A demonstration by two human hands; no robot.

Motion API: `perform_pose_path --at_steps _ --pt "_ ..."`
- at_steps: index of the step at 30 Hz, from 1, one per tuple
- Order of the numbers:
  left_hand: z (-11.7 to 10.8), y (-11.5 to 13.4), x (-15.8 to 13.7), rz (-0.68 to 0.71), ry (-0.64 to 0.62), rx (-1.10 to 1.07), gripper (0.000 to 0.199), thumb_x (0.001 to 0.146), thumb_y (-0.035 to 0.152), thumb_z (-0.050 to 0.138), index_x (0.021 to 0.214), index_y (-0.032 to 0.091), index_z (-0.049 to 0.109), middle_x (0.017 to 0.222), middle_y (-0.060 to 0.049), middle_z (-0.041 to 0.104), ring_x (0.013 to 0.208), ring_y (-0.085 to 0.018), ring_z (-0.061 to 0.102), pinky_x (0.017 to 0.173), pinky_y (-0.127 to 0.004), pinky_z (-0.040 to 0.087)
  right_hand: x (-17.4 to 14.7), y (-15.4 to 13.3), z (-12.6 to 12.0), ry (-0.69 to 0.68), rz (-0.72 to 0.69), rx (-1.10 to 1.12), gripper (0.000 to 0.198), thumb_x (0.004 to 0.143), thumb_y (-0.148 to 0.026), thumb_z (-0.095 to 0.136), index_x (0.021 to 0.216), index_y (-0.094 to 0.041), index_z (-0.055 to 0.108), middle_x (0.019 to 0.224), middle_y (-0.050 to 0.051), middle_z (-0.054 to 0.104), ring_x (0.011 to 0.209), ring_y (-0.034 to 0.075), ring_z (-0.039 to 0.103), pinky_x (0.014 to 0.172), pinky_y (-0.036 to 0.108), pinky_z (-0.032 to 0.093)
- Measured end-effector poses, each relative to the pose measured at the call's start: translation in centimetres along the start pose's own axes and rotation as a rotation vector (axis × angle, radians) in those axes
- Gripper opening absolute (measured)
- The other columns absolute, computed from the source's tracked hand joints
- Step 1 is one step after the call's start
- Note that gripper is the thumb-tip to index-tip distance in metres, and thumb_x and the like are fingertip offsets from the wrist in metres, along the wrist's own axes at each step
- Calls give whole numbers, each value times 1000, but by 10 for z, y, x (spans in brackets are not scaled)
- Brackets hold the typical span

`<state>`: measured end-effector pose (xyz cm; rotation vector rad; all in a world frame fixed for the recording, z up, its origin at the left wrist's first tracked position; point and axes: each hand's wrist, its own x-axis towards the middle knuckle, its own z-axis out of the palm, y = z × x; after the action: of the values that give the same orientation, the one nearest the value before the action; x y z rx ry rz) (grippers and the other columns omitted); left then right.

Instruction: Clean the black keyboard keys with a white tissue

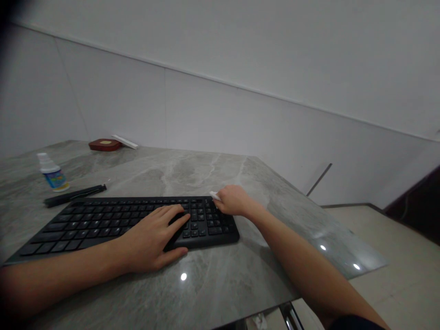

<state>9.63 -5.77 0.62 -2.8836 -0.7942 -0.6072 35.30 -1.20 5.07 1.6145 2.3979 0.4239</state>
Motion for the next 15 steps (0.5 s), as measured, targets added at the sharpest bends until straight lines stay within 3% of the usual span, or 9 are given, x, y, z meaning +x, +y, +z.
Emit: perform_pose_path --at_steps 8,15 --pt "0 1 0 -15 -3 -10 61 84 48 59 130 9 54 128 -21 52 119 -37 50 101 -53 43 4 7 3 4 35 -13 45 95 -40 38 87 -14 73 83 15 73 78 24 68 63 29 37" --pt "-1 0 0 -16 -20 6 62 84 48 58 130 8 54 127 -22 52 118 -37 51 100 -53 43 0 10 -1 -10 -43 32 41 94 -40 41 82 -15 72 80 12 73 75 21 67 61 27 33"
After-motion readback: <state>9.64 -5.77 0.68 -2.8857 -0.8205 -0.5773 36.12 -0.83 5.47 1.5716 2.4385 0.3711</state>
